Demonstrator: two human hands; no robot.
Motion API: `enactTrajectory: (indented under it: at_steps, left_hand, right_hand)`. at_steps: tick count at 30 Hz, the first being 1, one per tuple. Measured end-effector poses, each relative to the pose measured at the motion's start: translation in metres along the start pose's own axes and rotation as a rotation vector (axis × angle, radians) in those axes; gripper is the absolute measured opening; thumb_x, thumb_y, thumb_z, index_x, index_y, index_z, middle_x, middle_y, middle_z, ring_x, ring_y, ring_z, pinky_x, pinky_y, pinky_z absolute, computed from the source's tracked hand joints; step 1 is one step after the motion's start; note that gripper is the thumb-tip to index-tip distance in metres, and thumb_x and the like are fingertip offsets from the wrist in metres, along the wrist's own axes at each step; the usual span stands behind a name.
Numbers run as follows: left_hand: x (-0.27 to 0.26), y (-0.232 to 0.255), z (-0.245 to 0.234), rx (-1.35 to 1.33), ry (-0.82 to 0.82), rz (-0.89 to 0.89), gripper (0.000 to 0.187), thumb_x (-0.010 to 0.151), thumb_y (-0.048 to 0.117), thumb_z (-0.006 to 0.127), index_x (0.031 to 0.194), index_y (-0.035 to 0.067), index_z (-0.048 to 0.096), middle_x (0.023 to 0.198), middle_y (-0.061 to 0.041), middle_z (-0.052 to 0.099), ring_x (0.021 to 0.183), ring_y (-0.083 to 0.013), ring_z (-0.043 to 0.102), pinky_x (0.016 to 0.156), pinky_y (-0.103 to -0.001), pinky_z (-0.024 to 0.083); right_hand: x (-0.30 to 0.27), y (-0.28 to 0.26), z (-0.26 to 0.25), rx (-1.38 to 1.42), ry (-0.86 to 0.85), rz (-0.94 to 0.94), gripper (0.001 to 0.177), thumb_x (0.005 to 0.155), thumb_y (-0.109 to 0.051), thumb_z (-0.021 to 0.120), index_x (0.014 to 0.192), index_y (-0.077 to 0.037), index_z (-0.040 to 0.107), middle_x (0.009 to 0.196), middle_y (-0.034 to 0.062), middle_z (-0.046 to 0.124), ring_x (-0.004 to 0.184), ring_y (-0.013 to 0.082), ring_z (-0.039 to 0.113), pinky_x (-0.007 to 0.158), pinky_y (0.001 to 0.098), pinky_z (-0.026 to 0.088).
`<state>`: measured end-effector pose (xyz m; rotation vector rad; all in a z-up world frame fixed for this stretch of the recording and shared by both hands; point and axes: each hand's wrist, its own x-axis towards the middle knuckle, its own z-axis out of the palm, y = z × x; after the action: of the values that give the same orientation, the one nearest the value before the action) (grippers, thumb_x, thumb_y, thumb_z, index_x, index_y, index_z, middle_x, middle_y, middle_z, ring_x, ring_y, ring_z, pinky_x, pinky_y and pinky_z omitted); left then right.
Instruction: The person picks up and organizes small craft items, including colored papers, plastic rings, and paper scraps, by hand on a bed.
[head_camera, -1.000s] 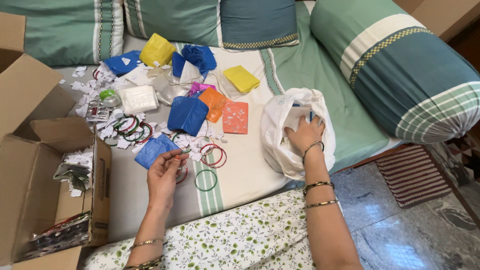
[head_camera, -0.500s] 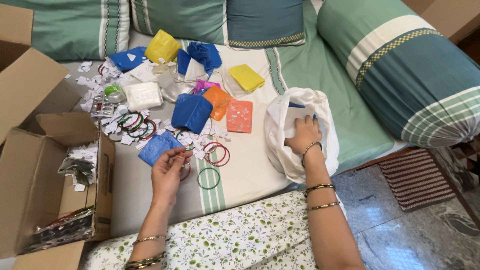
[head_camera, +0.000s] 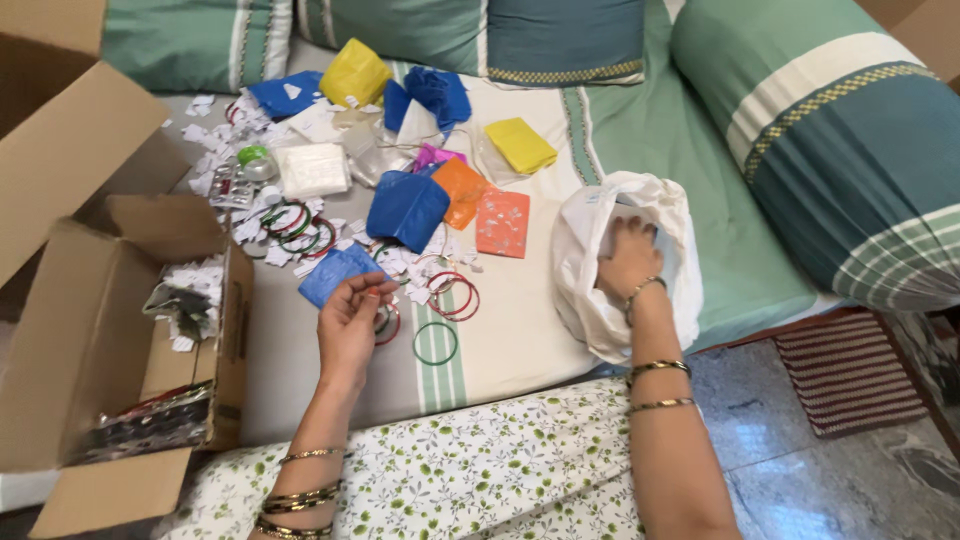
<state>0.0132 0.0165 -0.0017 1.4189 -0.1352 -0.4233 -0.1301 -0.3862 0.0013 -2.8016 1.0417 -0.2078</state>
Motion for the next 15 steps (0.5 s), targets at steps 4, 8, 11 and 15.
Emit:
enactTrajectory:
  at_steps: [4,8,11,15]
  left_hand:
    - [0.004,0.009,-0.02,0.155,0.131,0.152,0.021,0.103,0.008,0.053,0.118,0.005,0.068,0.114,-0.005,0.076,0.099,-0.0106,0.068,0.084,-0.025,0.052]
    - [0.007,0.014,-0.042,0.495,0.258,0.231,0.024,0.097,0.005,0.057,0.117,0.008,0.071,0.115,-0.011,0.074,0.103,-0.022,0.07,0.091,-0.033,0.053]
    - [0.01,0.003,-0.052,0.792,0.305,0.307,0.027,0.092,0.003,0.061,0.116,0.008,0.072,0.119,-0.018,0.07,0.112,-0.0342,0.064,0.099,-0.041,0.047]
    - [0.016,-0.017,-0.054,0.834,0.292,0.272,0.03,0.089,0.001,0.06,0.116,0.008,0.072,0.127,-0.021,0.062,0.122,-0.0385,0.055,0.104,-0.045,0.043]
  right_hand:
    - [-0.043,-0.041,-0.064,0.364,0.542,-0.216,0.039,0.082,0.001,0.066,0.121,-0.001,0.067,0.122,0.0208,0.066,0.11,0.0362,0.064,0.096,0.0415,0.053]
    - [-0.089,-0.119,-0.091,0.586,0.729,-0.302,0.02,0.09,0.012,0.06,0.101,-0.002,0.069,0.096,0.0119,0.069,0.084,0.0247,0.068,0.074,0.0331,0.055]
    - [-0.111,-0.175,-0.068,0.744,0.452,-0.441,0.02,0.085,0.009,0.061,0.099,-0.003,0.068,0.096,0.0104,0.07,0.081,0.0237,0.068,0.074,0.034,0.055]
    - [-0.123,-0.208,-0.03,0.661,0.185,-0.644,0.021,0.083,0.005,0.066,0.101,-0.004,0.069,0.102,0.0116,0.069,0.095,0.032,0.064,0.086,0.0403,0.053]
